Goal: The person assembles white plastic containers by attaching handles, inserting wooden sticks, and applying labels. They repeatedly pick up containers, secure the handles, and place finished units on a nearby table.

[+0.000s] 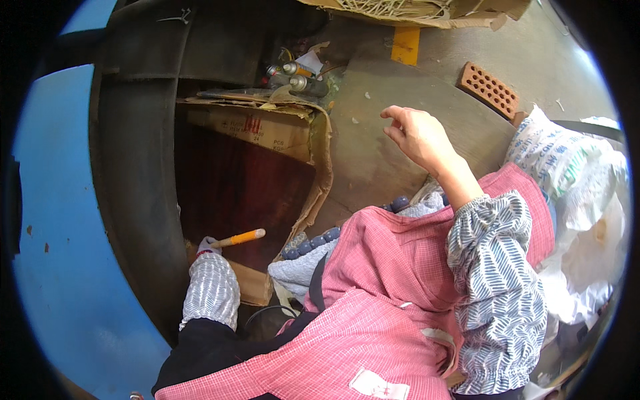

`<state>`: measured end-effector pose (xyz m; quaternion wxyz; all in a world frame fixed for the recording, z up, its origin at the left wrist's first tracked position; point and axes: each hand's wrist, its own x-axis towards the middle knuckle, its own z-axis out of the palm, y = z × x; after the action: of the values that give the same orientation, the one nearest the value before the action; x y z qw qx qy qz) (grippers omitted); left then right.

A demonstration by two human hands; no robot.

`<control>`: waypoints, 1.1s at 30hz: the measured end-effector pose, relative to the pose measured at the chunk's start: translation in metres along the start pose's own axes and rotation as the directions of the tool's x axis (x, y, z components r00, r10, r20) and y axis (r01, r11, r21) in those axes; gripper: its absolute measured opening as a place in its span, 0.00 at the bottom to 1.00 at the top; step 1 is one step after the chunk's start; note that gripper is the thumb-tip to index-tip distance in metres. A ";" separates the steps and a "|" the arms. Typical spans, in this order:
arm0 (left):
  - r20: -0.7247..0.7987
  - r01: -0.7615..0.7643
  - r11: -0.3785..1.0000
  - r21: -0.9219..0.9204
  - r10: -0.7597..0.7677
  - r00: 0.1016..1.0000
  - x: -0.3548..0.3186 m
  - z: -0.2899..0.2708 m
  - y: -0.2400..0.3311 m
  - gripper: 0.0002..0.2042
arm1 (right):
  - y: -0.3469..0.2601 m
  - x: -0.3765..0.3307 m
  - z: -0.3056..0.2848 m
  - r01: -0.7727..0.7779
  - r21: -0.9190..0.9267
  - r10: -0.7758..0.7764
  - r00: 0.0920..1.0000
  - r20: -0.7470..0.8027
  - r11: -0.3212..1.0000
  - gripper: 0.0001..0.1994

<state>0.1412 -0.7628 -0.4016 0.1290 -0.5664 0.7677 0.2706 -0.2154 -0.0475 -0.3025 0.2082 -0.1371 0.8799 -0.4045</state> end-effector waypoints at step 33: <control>0.091 -0.750 0.516 0.414 0.796 0.598 -0.099 0.236 0.329 0.26 | 0.002 -0.038 0.046 -0.123 -0.012 0.124 0.981 0.147 0.992 0.21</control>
<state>-0.1615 -0.4809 -0.4563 0.0685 -0.1386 0.9829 0.0998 -0.1603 -0.0608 -0.3209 0.2973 -0.1120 0.8694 -0.3785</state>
